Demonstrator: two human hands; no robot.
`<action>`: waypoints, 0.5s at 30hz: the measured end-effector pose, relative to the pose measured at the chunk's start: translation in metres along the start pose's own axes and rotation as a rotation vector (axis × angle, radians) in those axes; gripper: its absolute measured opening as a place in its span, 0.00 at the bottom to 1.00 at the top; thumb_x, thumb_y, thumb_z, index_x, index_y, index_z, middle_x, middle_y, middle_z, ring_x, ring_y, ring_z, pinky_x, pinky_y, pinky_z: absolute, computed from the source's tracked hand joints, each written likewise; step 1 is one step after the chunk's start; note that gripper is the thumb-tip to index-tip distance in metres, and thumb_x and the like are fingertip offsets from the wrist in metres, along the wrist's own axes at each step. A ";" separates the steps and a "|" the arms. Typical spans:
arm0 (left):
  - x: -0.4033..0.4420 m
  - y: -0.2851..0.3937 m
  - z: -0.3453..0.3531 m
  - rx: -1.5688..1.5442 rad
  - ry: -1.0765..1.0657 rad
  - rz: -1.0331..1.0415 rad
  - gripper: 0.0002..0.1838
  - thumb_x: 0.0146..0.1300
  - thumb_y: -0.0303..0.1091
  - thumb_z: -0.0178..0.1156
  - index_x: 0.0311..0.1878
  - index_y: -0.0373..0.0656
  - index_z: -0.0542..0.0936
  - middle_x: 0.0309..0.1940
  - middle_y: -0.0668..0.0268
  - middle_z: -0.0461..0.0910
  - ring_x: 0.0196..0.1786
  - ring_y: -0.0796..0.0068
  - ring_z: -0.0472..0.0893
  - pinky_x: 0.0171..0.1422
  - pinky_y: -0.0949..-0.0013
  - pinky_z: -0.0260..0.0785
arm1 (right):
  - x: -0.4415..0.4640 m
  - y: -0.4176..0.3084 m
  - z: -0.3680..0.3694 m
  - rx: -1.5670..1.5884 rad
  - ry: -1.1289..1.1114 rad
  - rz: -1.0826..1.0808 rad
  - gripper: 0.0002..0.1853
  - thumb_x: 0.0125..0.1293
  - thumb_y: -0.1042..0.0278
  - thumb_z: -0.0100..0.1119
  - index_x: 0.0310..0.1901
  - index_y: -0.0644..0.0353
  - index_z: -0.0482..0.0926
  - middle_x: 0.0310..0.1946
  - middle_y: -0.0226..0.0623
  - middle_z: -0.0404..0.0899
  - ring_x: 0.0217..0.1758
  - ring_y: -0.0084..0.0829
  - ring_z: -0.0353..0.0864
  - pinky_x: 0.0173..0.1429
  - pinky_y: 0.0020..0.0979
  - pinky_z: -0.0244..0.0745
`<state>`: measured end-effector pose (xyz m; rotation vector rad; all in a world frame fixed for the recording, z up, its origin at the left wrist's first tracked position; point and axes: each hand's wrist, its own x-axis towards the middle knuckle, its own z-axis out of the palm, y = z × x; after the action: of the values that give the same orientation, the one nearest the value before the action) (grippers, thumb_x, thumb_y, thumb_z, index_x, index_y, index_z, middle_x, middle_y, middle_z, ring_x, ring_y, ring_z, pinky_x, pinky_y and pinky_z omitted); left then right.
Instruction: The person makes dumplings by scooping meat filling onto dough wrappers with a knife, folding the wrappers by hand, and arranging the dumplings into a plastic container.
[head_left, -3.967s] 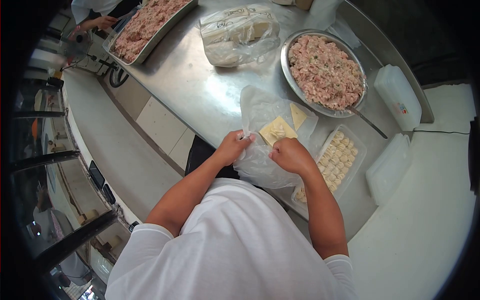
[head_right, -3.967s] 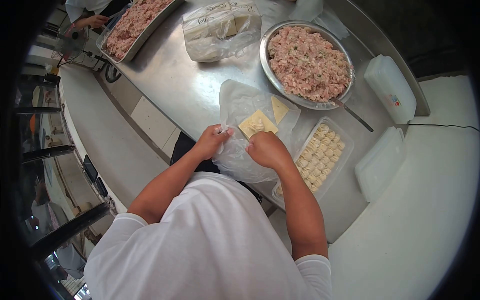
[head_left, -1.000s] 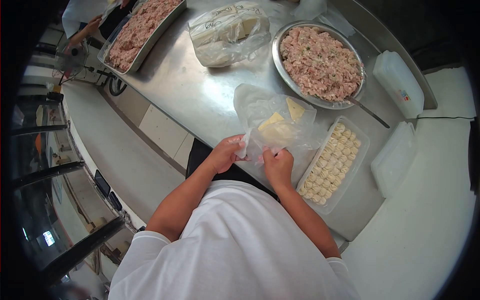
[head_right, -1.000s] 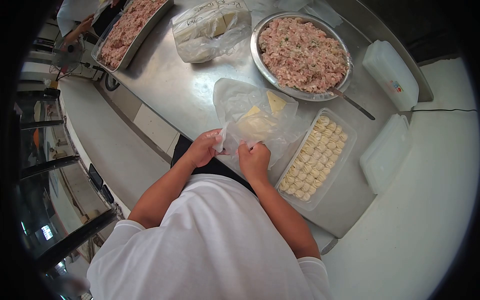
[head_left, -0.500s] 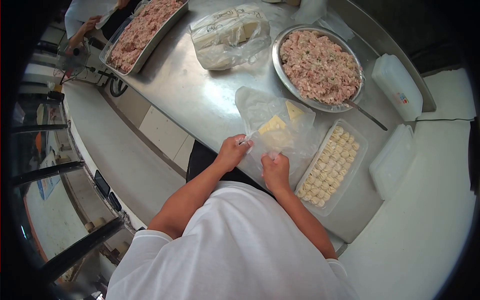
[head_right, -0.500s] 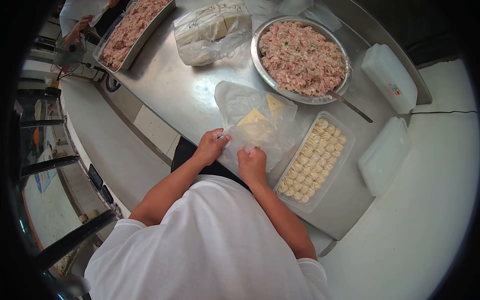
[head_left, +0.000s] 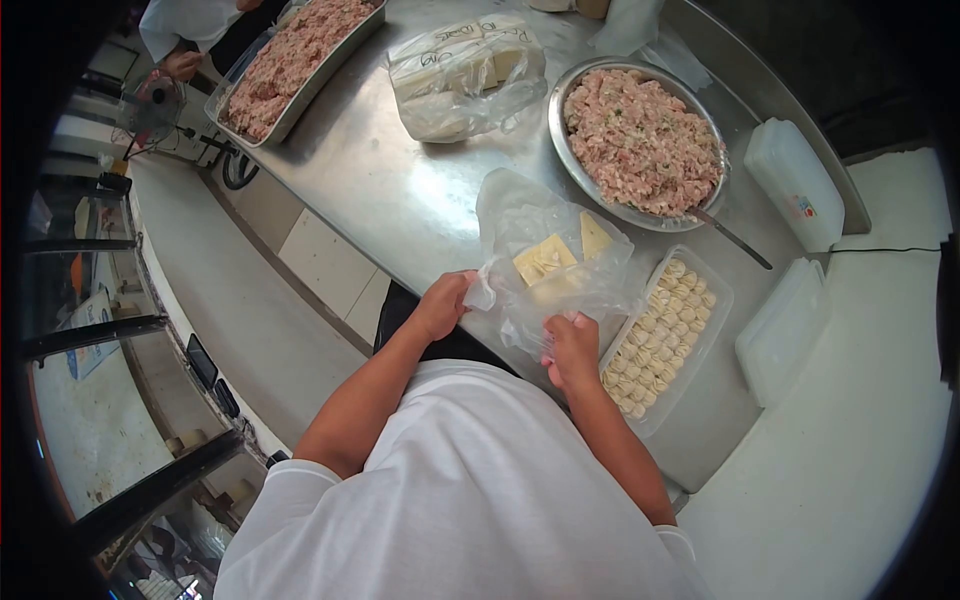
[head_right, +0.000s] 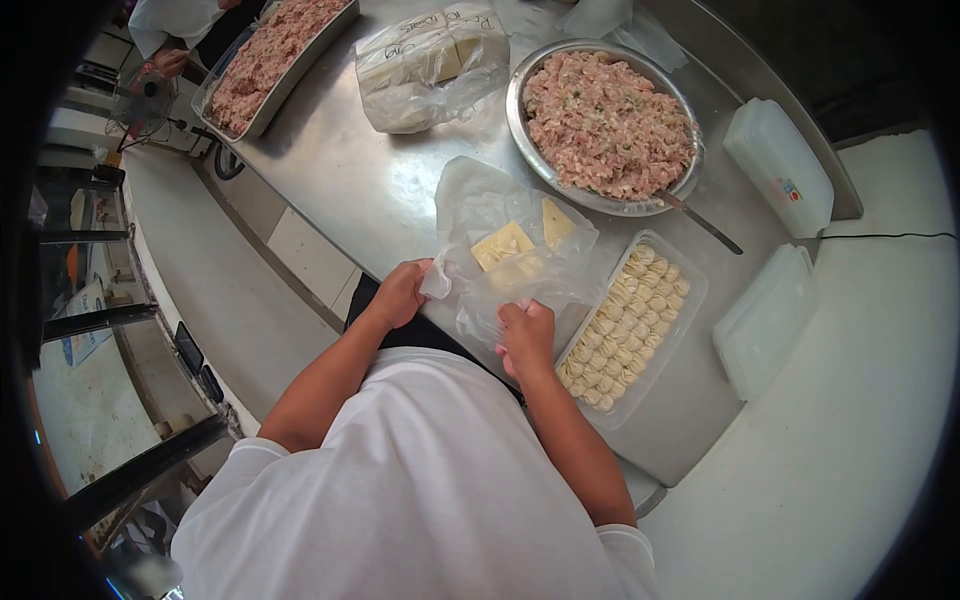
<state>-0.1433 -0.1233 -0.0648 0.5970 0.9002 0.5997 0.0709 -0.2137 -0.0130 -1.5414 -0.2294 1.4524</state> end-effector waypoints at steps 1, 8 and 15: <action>0.003 -0.007 -0.008 -0.027 -0.055 0.040 0.17 0.75 0.34 0.54 0.57 0.32 0.82 0.52 0.60 0.85 0.52 0.70 0.83 0.57 0.67 0.74 | 0.000 -0.002 0.002 0.010 0.006 0.047 0.08 0.59 0.71 0.63 0.26 0.56 0.74 0.19 0.30 0.72 0.14 0.25 0.67 0.14 0.30 0.60; 0.000 -0.005 -0.008 -0.087 -0.177 0.021 0.24 0.71 0.34 0.57 0.66 0.31 0.76 0.57 0.60 0.83 0.56 0.67 0.82 0.65 0.63 0.72 | 0.007 -0.010 0.008 0.075 -0.082 0.150 0.05 0.59 0.69 0.62 0.30 0.57 0.76 0.22 0.30 0.72 0.17 0.27 0.69 0.15 0.34 0.61; -0.008 0.003 0.006 0.181 -0.157 0.062 0.27 0.70 0.36 0.64 0.70 0.36 0.76 0.58 0.64 0.83 0.58 0.73 0.80 0.66 0.68 0.70 | 0.010 -0.010 0.020 -0.019 -0.089 0.187 0.05 0.60 0.70 0.63 0.32 0.57 0.76 0.23 0.30 0.72 0.17 0.25 0.68 0.14 0.31 0.60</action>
<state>-0.1426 -0.1277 -0.0554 0.8257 0.7949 0.5220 0.0615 -0.1920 -0.0091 -1.5486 -0.1554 1.6712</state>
